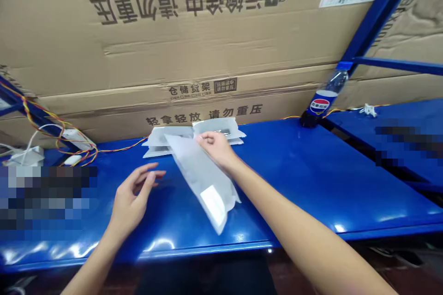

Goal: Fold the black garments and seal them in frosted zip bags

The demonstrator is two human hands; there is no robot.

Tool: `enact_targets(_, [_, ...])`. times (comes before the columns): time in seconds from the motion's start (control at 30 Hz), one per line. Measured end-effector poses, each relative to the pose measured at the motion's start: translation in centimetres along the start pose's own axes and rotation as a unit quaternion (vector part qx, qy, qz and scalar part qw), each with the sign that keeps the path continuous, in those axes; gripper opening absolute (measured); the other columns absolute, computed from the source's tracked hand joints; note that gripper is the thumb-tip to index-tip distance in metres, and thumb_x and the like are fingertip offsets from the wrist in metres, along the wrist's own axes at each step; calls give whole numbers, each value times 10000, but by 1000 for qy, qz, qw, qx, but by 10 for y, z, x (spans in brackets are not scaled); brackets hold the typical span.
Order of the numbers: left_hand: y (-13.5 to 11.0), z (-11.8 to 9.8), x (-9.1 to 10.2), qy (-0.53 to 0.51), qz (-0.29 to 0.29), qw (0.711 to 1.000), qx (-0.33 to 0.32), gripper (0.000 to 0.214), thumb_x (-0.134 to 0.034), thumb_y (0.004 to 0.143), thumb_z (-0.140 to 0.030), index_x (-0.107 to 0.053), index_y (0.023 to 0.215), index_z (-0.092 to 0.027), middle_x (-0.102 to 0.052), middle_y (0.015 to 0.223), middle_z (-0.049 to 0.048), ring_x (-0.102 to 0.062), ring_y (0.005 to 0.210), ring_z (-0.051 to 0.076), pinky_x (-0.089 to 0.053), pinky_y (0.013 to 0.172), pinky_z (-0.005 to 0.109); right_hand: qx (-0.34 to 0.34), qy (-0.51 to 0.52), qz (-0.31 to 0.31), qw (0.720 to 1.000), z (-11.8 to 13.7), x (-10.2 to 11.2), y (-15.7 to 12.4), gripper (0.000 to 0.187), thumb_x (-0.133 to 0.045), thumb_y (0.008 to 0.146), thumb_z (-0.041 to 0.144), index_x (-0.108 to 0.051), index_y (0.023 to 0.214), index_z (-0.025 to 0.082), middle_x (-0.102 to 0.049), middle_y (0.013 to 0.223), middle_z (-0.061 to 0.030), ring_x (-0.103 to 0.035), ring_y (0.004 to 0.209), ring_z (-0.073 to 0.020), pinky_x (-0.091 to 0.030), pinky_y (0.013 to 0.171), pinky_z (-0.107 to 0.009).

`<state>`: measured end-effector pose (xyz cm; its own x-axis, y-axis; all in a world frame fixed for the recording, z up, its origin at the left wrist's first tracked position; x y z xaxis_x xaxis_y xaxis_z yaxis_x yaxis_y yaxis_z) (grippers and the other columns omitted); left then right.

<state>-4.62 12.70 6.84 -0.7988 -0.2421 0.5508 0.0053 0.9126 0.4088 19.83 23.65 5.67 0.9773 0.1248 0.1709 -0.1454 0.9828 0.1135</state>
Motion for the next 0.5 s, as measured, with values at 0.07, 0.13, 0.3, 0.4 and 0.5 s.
enact_targets(0.07, [23, -4, 0, -2, 21, 1000, 13, 492, -450, 1071, -565, -697, 1275, -192, -821, 1147, 120, -787, 1023, 271, -633, 826, 362, -13, -4, 43, 999, -9, -37, -11, 152, -711, 856, 331, -714, 829, 181, -718, 739, -23, -649, 712, -181, -510, 682, -283])
enact_targets(0.13, [48, -9, -14, 58, 98, 994, -5, 490, -446, 1058, -559, -749, 1170, -191, -809, 1181, 127, -756, 1073, 294, -600, 859, 377, -31, -10, 79, 996, -17, -56, -18, 153, -729, 834, 311, -710, 771, 173, -691, 673, -14, -623, 663, -166, -481, 648, -269])
enact_targets(0.3, [81, -7, -70, 74, 298, 951, -45, 335, -615, 913, -422, -731, 706, -187, -766, 722, 46, -687, 687, 225, -520, 654, 314, -84, -5, 113, 990, -28, -47, -17, 254, -736, 867, 409, -674, 743, 196, -676, 605, -16, -576, 549, -169, -455, 540, -281])
enact_targets(0.4, [84, -3, -88, 46, 326, 943, -56, 386, -545, 937, -441, -712, 709, -178, -726, 687, 30, -636, 636, 191, -490, 596, 291, -94, 0, 105, 990, -30, -36, -13, 328, -738, 884, 465, -633, 705, 211, -681, 599, -16, -589, 556, -173, -475, 560, -287])
enact_targets(0.5, [81, 2, -90, 31, 317, 946, -56, 392, -479, 959, -429, -753, 860, -166, -742, 760, 27, -650, 676, 191, -501, 607, 287, -100, 0, 100, 990, -33, -35, -12, 339, -744, 878, 478, -620, 719, 206, -674, 585, -8, -580, 533, -161, -460, 539, -273])
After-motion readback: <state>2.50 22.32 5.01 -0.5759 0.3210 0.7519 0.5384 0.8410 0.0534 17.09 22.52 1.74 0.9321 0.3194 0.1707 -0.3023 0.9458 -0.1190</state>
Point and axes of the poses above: each hand's wrist, its own y-axis towards the middle knuckle, its own x-axis out of the back of the hand, z = x × y, the point moved 8 cm from there along y, towards the middle knuckle
